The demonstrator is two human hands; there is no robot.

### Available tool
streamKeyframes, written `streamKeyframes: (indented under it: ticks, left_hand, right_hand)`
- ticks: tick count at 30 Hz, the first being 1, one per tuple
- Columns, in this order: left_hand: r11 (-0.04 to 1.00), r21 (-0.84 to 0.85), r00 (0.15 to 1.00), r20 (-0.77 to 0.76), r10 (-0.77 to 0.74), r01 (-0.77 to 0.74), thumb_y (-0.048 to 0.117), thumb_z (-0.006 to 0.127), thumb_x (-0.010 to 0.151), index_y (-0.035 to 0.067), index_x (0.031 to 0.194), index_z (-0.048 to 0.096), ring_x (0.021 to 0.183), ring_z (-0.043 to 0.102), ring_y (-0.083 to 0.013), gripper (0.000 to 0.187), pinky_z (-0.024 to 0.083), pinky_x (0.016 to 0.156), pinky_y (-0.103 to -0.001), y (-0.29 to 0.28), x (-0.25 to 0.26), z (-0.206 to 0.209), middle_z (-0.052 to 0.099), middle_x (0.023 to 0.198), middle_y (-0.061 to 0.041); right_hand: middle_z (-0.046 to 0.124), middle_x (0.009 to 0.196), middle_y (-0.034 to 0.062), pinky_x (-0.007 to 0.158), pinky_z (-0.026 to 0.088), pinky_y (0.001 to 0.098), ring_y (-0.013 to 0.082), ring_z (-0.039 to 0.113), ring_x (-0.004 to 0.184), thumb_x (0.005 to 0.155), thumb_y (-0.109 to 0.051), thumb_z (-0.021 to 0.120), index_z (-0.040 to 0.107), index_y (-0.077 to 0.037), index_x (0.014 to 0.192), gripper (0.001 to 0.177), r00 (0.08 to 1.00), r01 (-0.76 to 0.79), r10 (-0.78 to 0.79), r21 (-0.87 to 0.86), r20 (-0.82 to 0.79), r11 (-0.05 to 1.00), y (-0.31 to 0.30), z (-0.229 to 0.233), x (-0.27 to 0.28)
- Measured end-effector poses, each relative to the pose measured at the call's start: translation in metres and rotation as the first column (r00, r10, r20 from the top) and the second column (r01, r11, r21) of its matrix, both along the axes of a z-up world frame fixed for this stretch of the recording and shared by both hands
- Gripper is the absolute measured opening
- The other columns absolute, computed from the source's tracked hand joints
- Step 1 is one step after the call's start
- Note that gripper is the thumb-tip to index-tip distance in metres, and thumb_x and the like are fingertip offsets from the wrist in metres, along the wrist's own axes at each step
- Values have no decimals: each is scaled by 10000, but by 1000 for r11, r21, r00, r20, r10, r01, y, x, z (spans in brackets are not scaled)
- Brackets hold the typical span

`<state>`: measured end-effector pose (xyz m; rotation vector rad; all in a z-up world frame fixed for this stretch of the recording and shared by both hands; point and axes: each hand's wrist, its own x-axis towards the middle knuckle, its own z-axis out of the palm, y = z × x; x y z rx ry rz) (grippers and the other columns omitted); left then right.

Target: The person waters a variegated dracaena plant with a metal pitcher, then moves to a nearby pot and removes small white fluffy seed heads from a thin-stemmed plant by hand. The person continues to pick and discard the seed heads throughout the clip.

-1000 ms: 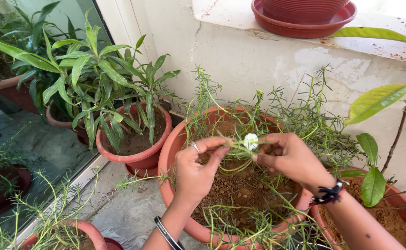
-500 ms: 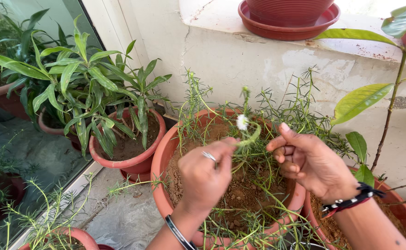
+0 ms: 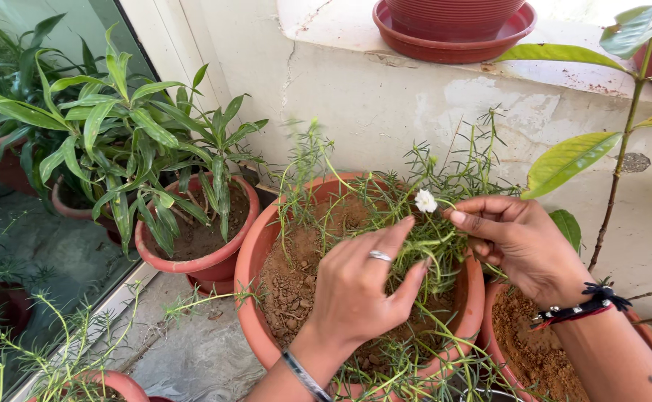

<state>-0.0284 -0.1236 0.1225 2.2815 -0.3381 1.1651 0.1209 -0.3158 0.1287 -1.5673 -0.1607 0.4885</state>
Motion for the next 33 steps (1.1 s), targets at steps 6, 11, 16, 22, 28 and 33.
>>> streamKeyframes:
  ticks: [6, 11, 16, 22, 28, 33]
  left_hand:
    - [975, -170, 983, -84, -160, 144, 240, 816, 824, 26, 1248, 647, 1109, 672, -363, 504, 506, 1014, -445, 13, -3, -18, 696, 1168, -202]
    - [970, -144, 968, -129, -214, 196, 134, 792, 851, 38, 1165, 679, 1197, 646, -319, 346, 485, 1063, -440, 20, 11, -35, 721, 1191, -128]
    - [963, 0, 955, -133, -266, 268, 49, 717, 903, 61, 1127, 700, 1232, 653, -260, 224, 475, 1072, -427, 20, 17, -41, 741, 1189, -70]
    - [915, 210, 936, -151, -318, 344, 89, 698, 911, 89, 1272, 628, 1160, 659, -262, 367, 469, 1006, -430, 20, 27, -41, 709, 1198, -107]
    - [851, 511, 991, -104, -81, 123, 91, 596, 973, 173, 1347, 631, 950, 644, -187, 384, 460, 925, -415, 23, 41, -39, 665, 959, -21]
    - [766, 623, 984, 39, 172, -159, 125, 569, 943, 112, 1401, 630, 862, 590, -207, 462, 454, 853, -412, 30, 51, -30, 609, 857, -37]
  right_hand:
    - [712, 832, -9, 482, 356, 204, 60, 521, 588, 889, -63, 704, 750, -14, 1091, 212, 998, 18, -20, 33, 59, 999, -7, -5, 2]
    - [712, 870, 35, 530, 419, 219, 78, 541, 635, 910, -13, 670, 745, 9, 1107, 211, 995, -13, -1, 139, 102, 990, -14, -11, 3]
    - [713, 896, 50, 560, 455, 241, 88, 567, 678, 921, 21, 631, 731, 13, 1101, 206, 997, 17, -32, 203, 74, 979, -16, -17, 4]
    - [658, 807, 14, 486, 371, 236, 73, 527, 609, 944, -44, 667, 734, -15, 1100, 172, 996, 57, -64, 110, 67, 992, -7, -14, 9]
    - [657, 789, -17, 481, 363, 229, 67, 517, 584, 929, -71, 680, 724, -15, 1111, 196, 988, 110, -116, 66, 104, 992, 4, -7, 18]
    - [649, 784, -17, 484, 386, 225, 70, 502, 558, 935, -153, 716, 742, -31, 1149, 247, 955, 201, -172, -100, 244, 974, 15, -4, 31]
